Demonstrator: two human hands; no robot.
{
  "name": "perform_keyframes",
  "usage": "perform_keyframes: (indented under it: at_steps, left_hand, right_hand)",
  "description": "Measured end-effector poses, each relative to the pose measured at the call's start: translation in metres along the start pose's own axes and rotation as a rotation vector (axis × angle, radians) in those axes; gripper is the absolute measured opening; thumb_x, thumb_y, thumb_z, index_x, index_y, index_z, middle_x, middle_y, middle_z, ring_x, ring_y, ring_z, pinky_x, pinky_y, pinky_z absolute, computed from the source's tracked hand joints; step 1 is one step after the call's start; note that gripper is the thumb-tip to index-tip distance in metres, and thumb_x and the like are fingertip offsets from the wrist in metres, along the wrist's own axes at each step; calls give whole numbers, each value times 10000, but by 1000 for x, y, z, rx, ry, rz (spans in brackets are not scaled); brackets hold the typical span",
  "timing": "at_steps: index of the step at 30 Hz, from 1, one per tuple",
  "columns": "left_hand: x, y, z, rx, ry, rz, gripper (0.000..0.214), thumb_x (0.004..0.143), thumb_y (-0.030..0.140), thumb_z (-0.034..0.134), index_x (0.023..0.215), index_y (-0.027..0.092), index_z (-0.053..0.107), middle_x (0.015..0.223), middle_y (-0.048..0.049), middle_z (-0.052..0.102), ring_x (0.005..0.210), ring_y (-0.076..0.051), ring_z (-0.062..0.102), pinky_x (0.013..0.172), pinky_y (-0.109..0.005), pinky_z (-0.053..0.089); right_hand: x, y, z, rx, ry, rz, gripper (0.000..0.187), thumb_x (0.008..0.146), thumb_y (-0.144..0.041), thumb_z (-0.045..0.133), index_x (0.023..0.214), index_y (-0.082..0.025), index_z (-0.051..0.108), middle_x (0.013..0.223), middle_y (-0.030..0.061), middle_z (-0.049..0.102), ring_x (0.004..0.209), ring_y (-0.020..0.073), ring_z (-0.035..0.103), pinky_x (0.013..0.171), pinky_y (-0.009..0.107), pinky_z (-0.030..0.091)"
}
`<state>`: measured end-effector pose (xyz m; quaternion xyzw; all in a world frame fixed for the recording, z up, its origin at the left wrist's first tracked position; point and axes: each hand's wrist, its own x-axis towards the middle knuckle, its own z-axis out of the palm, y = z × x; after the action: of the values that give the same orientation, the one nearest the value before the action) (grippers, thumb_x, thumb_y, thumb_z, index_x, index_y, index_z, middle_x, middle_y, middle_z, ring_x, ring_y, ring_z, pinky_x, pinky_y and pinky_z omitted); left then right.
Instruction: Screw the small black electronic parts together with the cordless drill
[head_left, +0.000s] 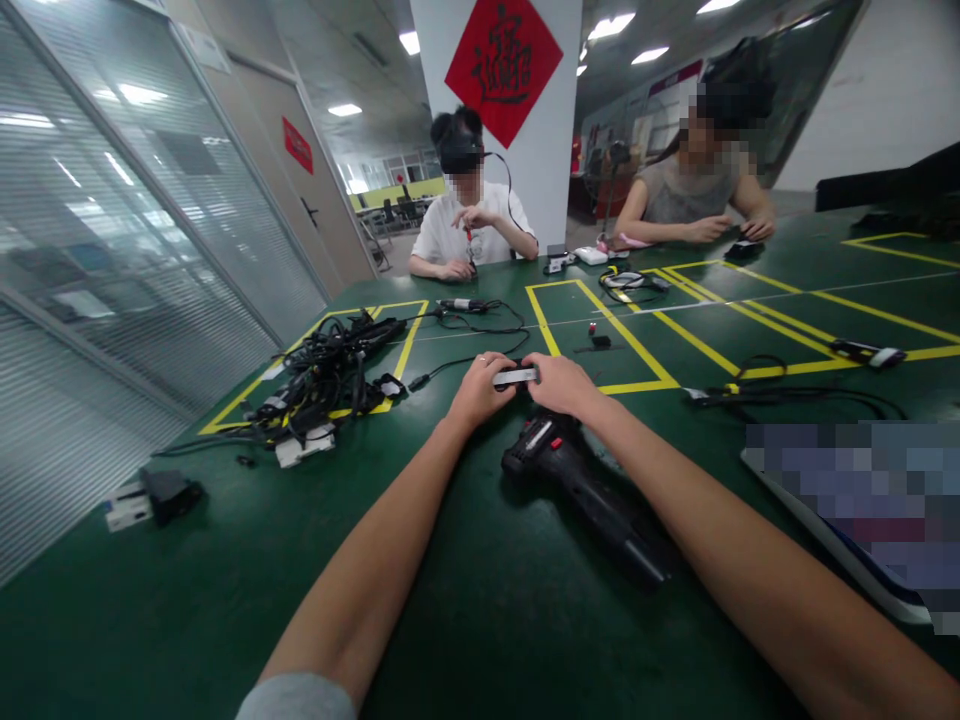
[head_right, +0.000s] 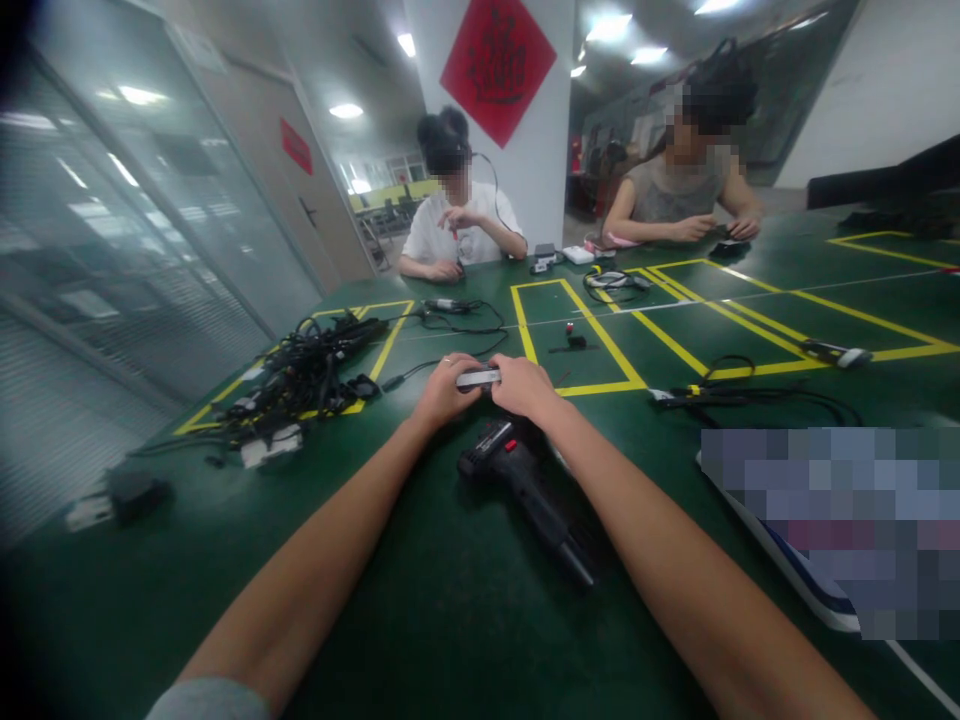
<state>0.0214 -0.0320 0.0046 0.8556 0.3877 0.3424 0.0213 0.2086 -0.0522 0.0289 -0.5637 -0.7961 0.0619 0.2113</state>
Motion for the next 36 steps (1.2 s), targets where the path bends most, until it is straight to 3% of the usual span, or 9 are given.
perform_keyframes:
  at_steps: [5,11,15,20,23,26,30,32,36]
  left_hand:
    - [2,1,-2,-36,44,-84,373,772,233,652,1133,166,587,1123,-94,654,1072,-217,593,978,-372,478]
    - [-1,-19,-12,-80,136,-318,414,789,286,655,1168,144,568,1141,-117,669,1053,-214,621,965,-359,485]
    - [13,-12,-44,3,188,-445,301,852,371,569,1056,157,624,1101,-109,682,1034,-224,621,971,-379,474]
    - [8,27,-106,192,122,-512,367,877,490,500,1049,180,594,1099,-109,683,1001,-237,631,933,-383,484]
    - [-34,44,-148,369,-4,-627,421,865,550,475,1070,195,569,1072,-112,688,952,-266,646,891,-407,494]
    - [-106,47,-191,518,-50,-834,449,866,584,423,1083,209,538,1036,-110,689,928,-278,656,871,-402,498]
    - [-216,30,-238,687,-40,-1160,446,873,644,289,1025,258,452,949,-83,688,864,-306,645,795,-416,502]
    - [-259,18,-253,661,-96,-1241,391,850,657,305,961,295,402,785,-14,673,824,-326,634,795,-438,495]
    - [-299,-3,-273,507,-156,-1240,342,830,656,366,996,358,373,681,82,626,859,-314,629,854,-438,490]
  right_hand:
    - [-4,-4,-10,-1,40,-68,315,934,-283,510,1197,-255,681,1071,93,742,975,280,668,797,330,441]
    - [-24,-4,-11,293,232,25,295,959,-350,483,1140,-197,659,951,74,743,819,226,663,696,277,424]
    - [-41,6,-4,353,321,190,317,977,-359,434,1132,-169,637,941,97,740,821,240,668,691,285,425]
    - [-44,15,1,343,329,310,332,989,-364,414,1121,-152,632,971,133,742,894,273,681,709,299,430]
    - [-43,12,0,294,298,315,337,999,-363,403,1151,-157,622,984,141,743,907,288,686,712,308,428]
    - [-44,7,-1,205,251,316,334,1006,-360,400,1172,-165,614,982,148,743,900,302,689,722,325,425]
    - [-45,2,-3,109,218,317,327,1010,-358,397,1169,-164,608,968,157,739,886,316,693,723,343,428]
    - [-45,1,-3,83,208,315,319,1007,-358,404,1155,-165,611,959,158,739,881,320,695,716,346,429]
    - [-45,1,-4,96,211,309,313,1006,-359,405,1139,-169,616,971,154,741,882,319,696,702,340,429]
